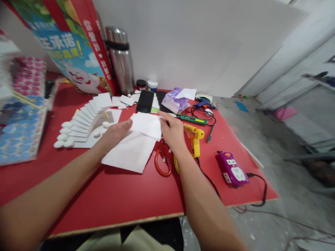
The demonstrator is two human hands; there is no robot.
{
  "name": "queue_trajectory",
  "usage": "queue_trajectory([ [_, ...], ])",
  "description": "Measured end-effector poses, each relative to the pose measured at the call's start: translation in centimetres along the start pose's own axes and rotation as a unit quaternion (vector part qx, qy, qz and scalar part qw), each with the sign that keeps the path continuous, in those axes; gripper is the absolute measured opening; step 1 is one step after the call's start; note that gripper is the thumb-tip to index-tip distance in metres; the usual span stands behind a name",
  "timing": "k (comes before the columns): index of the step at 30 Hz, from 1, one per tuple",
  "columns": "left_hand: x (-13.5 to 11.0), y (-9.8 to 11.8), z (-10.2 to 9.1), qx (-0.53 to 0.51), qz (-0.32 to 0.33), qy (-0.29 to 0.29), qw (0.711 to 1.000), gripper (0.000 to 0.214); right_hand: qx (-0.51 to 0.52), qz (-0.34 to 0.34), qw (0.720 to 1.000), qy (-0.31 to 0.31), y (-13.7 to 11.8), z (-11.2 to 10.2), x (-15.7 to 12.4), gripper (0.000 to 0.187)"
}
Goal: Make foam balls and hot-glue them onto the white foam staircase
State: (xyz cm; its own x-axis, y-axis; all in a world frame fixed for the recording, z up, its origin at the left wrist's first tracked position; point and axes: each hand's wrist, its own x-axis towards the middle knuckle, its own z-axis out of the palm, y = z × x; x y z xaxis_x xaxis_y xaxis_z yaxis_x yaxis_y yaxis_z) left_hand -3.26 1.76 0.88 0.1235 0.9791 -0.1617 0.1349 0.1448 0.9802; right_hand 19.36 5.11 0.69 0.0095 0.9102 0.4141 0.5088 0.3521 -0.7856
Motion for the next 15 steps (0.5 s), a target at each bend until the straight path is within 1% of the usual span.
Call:
queue_trajectory([
  [2, 0.0, 0.0, 0.1, -0.022, 0.002, 0.005, 1.0, 0.06, -0.014, -0.009, 1.0, 0.027, -0.2, -0.1, -0.1, 0.029],
  [4, 0.0, 0.1, 0.4, -0.081, 0.003, -0.009, 0.997, 0.061, -0.029, -0.009, 0.998, 0.05, -0.4, -0.1, -0.2, 0.029],
  [7, 0.0, 0.4, 0.6, -0.173, -0.006, -0.031, 0.984, 0.067, -0.05, -0.014, 0.995, 0.081, -0.5, -0.4, -0.1, 0.029],
  [11, 0.1, 0.6, 0.4, -0.223, -0.019, -0.041, 0.974, 0.063, -0.049, -0.041, 0.988, 0.144, -1.0, -1.2, 0.2, 0.028],
  [13, 0.3, 0.5, 0.2, -0.245, -0.004, -0.011, 0.969, 0.056, -0.045, -0.054, 0.982, 0.177, -1.3, -1.7, 0.2, 0.029],
  [15, 0.4, 0.4, -0.1, -0.271, 0.049, 0.064, 0.959, 0.049, -0.056, -0.059, 0.979, 0.189, -1.4, -2.0, 0.2, 0.032],
])
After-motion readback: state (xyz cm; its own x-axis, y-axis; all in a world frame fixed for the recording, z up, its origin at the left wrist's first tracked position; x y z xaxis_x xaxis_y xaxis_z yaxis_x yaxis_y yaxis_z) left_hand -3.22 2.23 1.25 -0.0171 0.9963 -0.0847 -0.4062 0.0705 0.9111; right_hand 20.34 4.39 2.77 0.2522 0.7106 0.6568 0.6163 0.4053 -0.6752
